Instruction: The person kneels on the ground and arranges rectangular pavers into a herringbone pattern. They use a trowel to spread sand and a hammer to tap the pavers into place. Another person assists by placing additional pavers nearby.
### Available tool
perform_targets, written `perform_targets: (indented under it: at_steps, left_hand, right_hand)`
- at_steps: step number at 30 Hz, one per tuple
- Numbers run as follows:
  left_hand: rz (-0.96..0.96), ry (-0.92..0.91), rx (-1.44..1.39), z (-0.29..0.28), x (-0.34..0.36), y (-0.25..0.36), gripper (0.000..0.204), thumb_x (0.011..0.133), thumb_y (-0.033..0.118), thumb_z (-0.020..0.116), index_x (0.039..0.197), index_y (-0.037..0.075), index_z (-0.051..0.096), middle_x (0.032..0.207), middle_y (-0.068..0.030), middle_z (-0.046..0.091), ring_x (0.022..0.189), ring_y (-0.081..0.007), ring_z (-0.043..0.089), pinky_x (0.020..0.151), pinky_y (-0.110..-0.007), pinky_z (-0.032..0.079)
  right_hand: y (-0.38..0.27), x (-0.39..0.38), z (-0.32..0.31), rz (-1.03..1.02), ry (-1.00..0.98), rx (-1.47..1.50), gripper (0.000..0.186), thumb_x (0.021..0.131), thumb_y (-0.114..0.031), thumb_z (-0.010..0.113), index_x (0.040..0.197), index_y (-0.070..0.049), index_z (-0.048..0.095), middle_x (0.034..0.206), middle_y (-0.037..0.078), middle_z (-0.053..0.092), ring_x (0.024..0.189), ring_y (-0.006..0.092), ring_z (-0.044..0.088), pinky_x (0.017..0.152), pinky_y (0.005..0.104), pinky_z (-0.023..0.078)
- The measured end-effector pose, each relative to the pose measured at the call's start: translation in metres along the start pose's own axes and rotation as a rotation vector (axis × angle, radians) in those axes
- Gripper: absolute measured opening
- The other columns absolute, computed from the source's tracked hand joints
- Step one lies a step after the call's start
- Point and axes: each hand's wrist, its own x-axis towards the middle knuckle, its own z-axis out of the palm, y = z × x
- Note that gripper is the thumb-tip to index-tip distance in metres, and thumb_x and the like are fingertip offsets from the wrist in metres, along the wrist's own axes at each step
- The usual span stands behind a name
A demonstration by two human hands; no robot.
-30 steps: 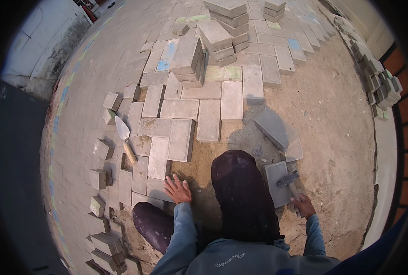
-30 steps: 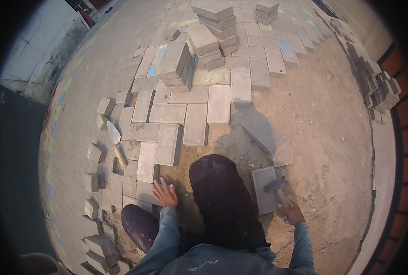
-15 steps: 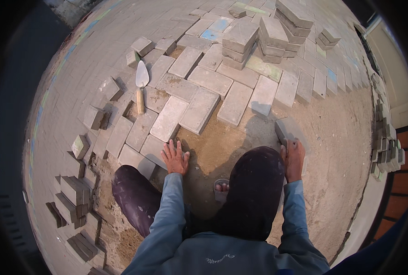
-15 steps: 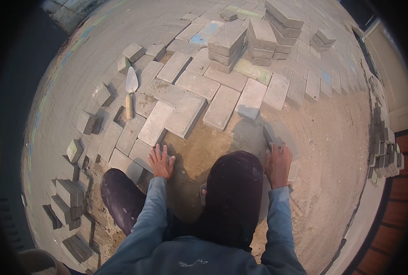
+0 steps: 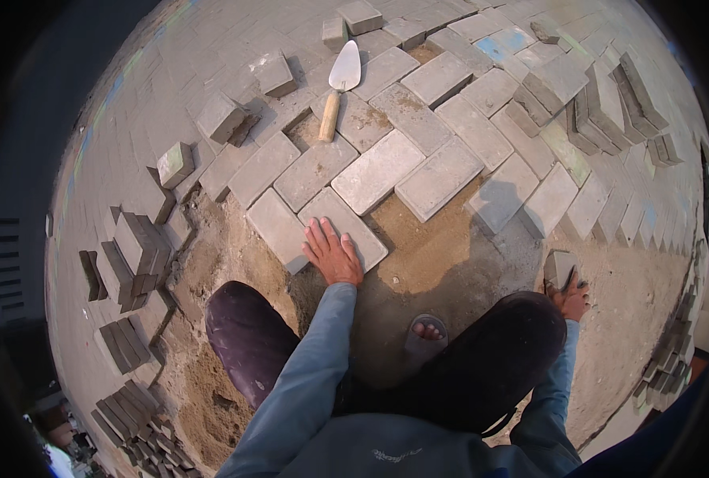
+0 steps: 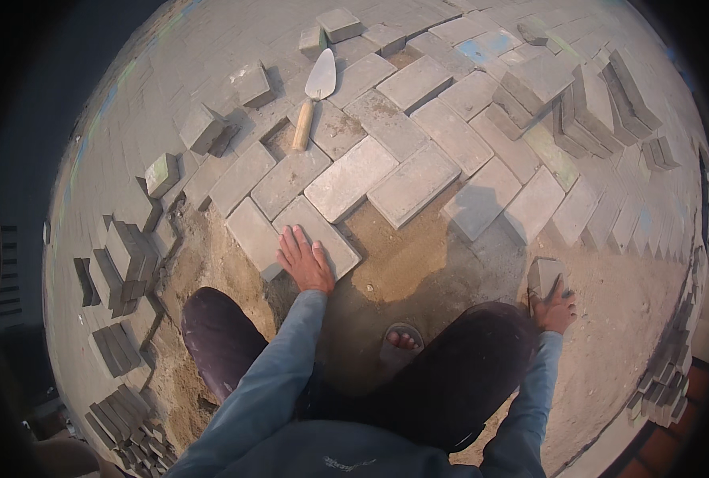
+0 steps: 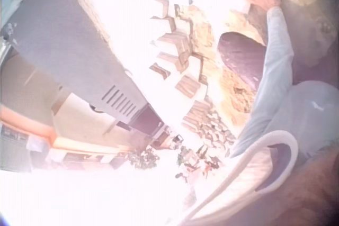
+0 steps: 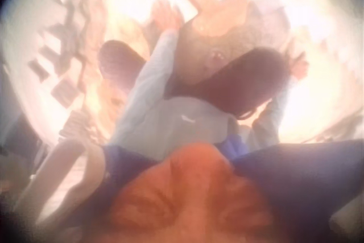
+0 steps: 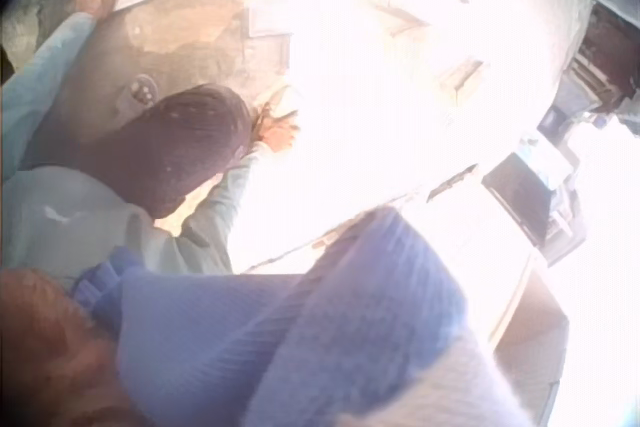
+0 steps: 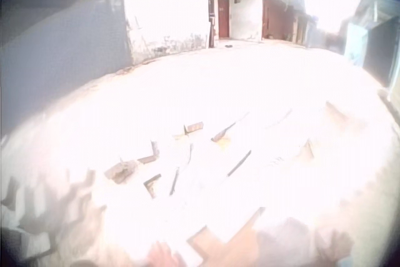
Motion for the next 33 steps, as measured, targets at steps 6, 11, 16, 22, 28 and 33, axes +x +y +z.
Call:
perform_targets:
  at_steps: [6,11,16,22,28,33]
  left_hand:
    - [-0.014,-0.011,0.083,-0.003,-0.002,-0.006,0.063,0.109,0.037,0.034,0.162,0.004,0.026,0.171,-0.0171,0.017,0.159,-0.0368,0.011,0.127,-0.057,0.004]
    - [-0.042,-0.113,0.157,0.0,0.015,0.015,0.062,0.108,0.037,0.04,0.159,0.004,0.032,0.169,-0.018,0.022,0.158,-0.037,0.016,0.127,-0.056,0.009]
    - [-0.052,0.023,0.014,0.002,0.085,0.019,0.062,0.108,0.038,0.044,0.159,0.004,0.033,0.167,-0.021,0.025,0.155,-0.0402,0.021,0.127,-0.056,0.011]
    - [-0.235,-0.114,0.195,0.008,0.094,0.054,0.068,0.111,0.047,0.026,0.164,0.005,0.023,0.172,-0.02,0.011,0.16,-0.0367,0.003,0.127,-0.056,0.001]
    - [-0.212,-0.169,0.15,0.016,0.091,0.077,0.068,0.111,0.047,0.028,0.164,0.005,0.02,0.172,-0.0213,0.01,0.16,-0.0383,0.004,0.127,-0.057,0.0]
    - [-0.275,-0.137,0.251,-0.003,0.099,0.045,0.069,0.11,0.047,0.029,0.164,0.006,0.02,0.172,-0.0222,0.009,0.159,-0.039,0.004,0.127,-0.057,0.0]
  right_hand:
    - [-0.002,-0.003,0.006,-0.042,0.047,-0.01,0.103,0.08,-0.064,0.074,0.164,-0.027,0.027,0.152,0.03,0.038,0.133,0.0509,0.048,0.109,0.0611,0.036]
    - [0.02,0.016,-0.005,-0.111,-0.006,-0.052,0.095,0.084,-0.07,0.068,0.158,-0.017,0.039,0.145,0.031,0.046,0.128,0.0507,0.053,0.107,0.0616,0.038]
    - [-0.043,0.045,-0.109,-0.291,0.235,0.254,0.077,0.095,-0.07,0.054,0.137,-0.005,0.061,0.124,0.032,0.062,0.121,0.0461,0.061,0.102,0.0572,0.045]
    - [-0.141,0.179,-0.229,-0.382,0.467,0.734,0.106,0.09,-0.079,0.051,0.147,0.01,0.043,0.132,0.04,0.058,0.13,0.0497,0.056,0.109,0.0529,0.044]
    - [-0.231,0.311,-0.318,-0.104,0.307,0.784,0.138,0.071,-0.094,0.058,0.158,0.009,0.025,0.156,0.044,0.029,0.15,0.0568,0.023,0.115,0.0659,0.03]
    - [-0.333,0.249,-0.301,0.177,0.243,0.659,0.122,0.066,-0.068,0.077,0.161,-0.009,0.028,0.157,0.039,0.023,0.141,0.0527,0.039,0.113,0.0615,0.036]
